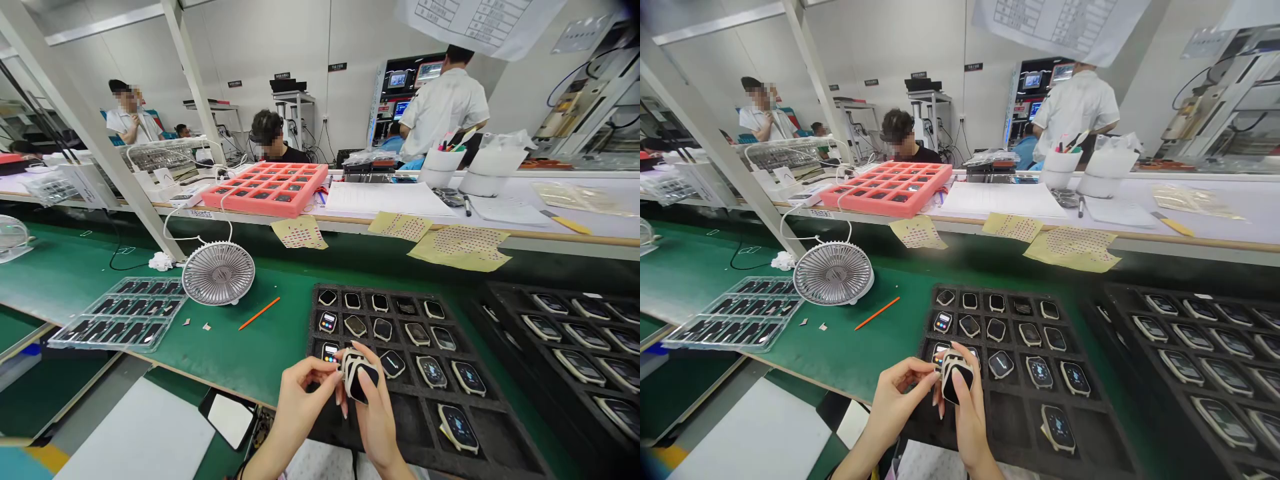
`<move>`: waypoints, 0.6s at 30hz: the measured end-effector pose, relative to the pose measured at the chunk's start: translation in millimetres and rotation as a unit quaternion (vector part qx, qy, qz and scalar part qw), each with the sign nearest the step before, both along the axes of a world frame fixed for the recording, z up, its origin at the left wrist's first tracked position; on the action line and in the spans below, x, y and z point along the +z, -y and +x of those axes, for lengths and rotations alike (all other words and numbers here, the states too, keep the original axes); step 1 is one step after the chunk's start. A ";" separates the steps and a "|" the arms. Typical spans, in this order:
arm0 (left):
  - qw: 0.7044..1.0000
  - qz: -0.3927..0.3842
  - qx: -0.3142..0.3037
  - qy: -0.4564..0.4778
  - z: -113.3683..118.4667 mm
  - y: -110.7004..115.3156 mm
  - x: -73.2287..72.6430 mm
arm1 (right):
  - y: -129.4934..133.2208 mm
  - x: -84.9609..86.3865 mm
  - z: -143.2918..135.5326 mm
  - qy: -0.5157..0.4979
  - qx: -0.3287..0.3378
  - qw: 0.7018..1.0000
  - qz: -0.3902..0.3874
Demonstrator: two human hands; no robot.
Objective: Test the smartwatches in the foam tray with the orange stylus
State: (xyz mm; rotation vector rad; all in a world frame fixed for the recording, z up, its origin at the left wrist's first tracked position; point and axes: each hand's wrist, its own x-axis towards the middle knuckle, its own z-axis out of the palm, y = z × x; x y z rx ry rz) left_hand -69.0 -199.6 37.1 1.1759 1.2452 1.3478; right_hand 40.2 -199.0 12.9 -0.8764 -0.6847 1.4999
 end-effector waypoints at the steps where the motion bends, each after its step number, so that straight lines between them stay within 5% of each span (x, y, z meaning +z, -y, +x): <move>1: 1.000 0.004 0.004 0.006 1.6 -0.5 -0.8 | 0.9 0.2 -1.1 0.006 -0.006 1.000 0.003; 6: 0.997 0.061 0.019 -0.045 6.3 2.2 -10.4 | 0.7 -9.1 -1.5 0.033 -0.009 0.999 0.027; 13: 0.972 -0.060 -0.226 0.034 -10.2 10.5 -30.8 | -2.0 -18.1 0.9 0.065 -0.036 0.997 0.020; 18: 0.961 -0.074 -0.262 0.055 -15.7 19.6 -38.8 | 3.6 -28.9 -5.4 0.103 -0.067 0.992 0.036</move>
